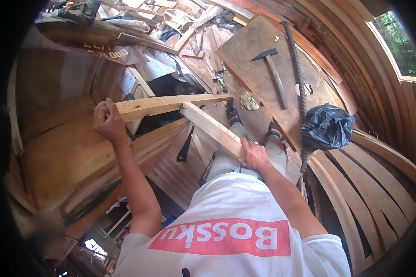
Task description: The person uses a crowbar to pry apart wooden planks and beams in a cluttered wooden structure. They repeatedly insert the tool into gaps, lever the wood to break connections, and pull out loose pieces of timber.
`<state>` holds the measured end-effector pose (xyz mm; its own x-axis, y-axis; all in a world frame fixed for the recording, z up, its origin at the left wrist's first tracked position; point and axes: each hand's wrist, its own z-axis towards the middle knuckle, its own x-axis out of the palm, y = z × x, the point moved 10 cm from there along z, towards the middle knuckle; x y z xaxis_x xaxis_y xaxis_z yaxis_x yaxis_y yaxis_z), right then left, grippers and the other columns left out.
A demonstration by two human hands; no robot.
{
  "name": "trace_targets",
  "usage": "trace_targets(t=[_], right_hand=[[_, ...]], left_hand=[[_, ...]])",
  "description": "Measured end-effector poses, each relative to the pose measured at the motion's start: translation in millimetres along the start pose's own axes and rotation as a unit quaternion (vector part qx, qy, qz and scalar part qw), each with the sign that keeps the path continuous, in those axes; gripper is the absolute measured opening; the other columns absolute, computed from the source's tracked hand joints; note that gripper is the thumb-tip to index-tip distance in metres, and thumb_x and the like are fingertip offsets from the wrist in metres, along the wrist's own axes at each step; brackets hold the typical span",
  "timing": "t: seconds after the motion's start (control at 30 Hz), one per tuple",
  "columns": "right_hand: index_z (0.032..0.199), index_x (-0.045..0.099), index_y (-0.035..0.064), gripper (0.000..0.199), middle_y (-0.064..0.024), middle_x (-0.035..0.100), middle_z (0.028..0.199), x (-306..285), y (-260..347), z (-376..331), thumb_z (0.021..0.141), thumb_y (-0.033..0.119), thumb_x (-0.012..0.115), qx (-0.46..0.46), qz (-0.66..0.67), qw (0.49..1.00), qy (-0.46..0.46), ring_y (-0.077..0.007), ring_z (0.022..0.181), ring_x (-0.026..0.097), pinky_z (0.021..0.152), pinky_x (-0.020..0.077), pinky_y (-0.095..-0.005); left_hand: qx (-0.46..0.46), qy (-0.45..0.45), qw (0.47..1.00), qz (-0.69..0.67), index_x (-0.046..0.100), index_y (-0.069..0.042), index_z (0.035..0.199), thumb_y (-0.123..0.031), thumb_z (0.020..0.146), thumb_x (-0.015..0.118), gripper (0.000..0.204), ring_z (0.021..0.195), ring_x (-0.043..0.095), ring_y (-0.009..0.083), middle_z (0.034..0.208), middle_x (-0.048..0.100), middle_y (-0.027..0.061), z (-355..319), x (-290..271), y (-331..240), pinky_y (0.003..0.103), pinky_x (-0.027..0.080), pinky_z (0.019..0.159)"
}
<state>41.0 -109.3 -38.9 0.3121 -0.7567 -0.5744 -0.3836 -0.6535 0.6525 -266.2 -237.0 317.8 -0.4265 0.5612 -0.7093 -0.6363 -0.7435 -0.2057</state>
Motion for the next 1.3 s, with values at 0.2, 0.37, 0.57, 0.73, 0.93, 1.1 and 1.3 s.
trace_targets(t=[0.2, 0.37, 0.57, 0.73, 0.93, 1.1, 1.3], right_hand=[[0.130, 0.037, 0.0085, 0.072, -0.0203, 0.064, 0.103, 13, -6, 47, 0.073, 0.034, 0.074, 0.008, 0.006, 1.000, -0.025, -0.0367, 0.095, 0.066, 0.082, 0.0521, -0.0475], [0.132, 0.038, 0.0105, 0.076, -0.0180, 0.064, 0.104, 52, -2, 91, 0.071, 0.036, 0.075, -0.011, 0.018, 0.998, -0.058, -0.0357, 0.093, 0.067, 0.080, 0.0530, -0.0474], [0.135, 0.040, 0.0118, 0.078, -0.0169, 0.064, 0.106, 76, -15, 157, 0.069, 0.038, 0.074, -0.034, 0.026, 0.996, -0.075, -0.0366, 0.091, 0.066, 0.078, 0.0530, -0.0473], [0.135, 0.039, 0.0135, 0.077, -0.0168, 0.062, 0.112, 86, -21, 213, 0.070, 0.035, 0.074, -0.054, 0.025, 0.997, -0.047, -0.0366, 0.094, 0.065, 0.080, 0.0523, -0.0471], [0.134, 0.040, 0.0117, 0.069, -0.0173, 0.054, 0.113, 83, -61, 281, 0.073, 0.016, 0.072, -0.010, 0.079, 0.987, -0.138, -0.0377, 0.103, 0.058, 0.093, 0.0454, -0.0465], [0.133, 0.040, 0.0111, 0.071, -0.0190, 0.053, 0.115, 71, -44, 246, 0.070, 0.009, 0.073, -0.027, 0.095, 0.981, -0.168, -0.0402, 0.103, 0.056, 0.092, 0.0441, -0.0479], [0.136, 0.038, 0.0018, 0.078, -0.0236, 0.054, 0.118, 69, -38, 134, 0.068, 0.011, 0.074, 0.026, 0.167, 0.966, -0.194, -0.0432, 0.109, 0.054, 0.092, 0.0455, -0.0490]], left_hand=[[0.006, 0.004, 1.000, -0.021, 0.052, 0.002, 0.063, 0.003, 0.083, 0.065, 0.024, 0.066, 0.061, 0.0221, 0.074, 0.065, 0.0100, 41, 31, 29, 0.033, 0.049, 0.063], [0.004, 0.015, 0.998, -0.064, 0.053, 0.002, 0.063, 0.002, 0.084, 0.065, 0.024, 0.066, 0.060, 0.0174, 0.076, 0.067, 0.0093, 64, 54, 83, 0.031, 0.049, 0.066], [-0.022, 0.043, 0.992, -0.116, 0.051, 0.003, 0.064, 0.000, 0.089, 0.062, 0.027, 0.071, 0.057, 0.0117, 0.077, 0.065, 0.0052, 89, 77, 145, 0.028, 0.048, 0.072], [-0.062, 0.053, 0.986, -0.143, 0.055, 0.003, 0.065, -0.004, 0.091, 0.062, 0.028, 0.076, 0.057, 0.0101, 0.078, 0.065, 0.0030, 100, 92, 187, 0.026, 0.047, 0.075], [-0.078, 0.057, 0.986, -0.136, 0.060, 0.002, 0.069, -0.007, 0.091, 0.064, 0.025, 0.076, 0.056, 0.0086, 0.076, 0.064, 0.0032, 122, 107, 197, 0.025, 0.046, 0.073], [-0.123, 0.044, 0.982, -0.133, 0.060, 0.002, 0.069, -0.007, 0.090, 0.066, 0.024, 0.075, 0.054, 0.0068, 0.075, 0.064, 0.0016, 112, 102, 228, 0.024, 0.045, 0.072], [-0.057, 0.046, 0.980, -0.186, 0.061, 0.001, 0.080, -0.004, 0.088, 0.067, 0.012, 0.086, 0.060, 0.0118, 0.098, 0.065, 0.0071, 118, 112, 218, 0.026, 0.048, 0.080]])
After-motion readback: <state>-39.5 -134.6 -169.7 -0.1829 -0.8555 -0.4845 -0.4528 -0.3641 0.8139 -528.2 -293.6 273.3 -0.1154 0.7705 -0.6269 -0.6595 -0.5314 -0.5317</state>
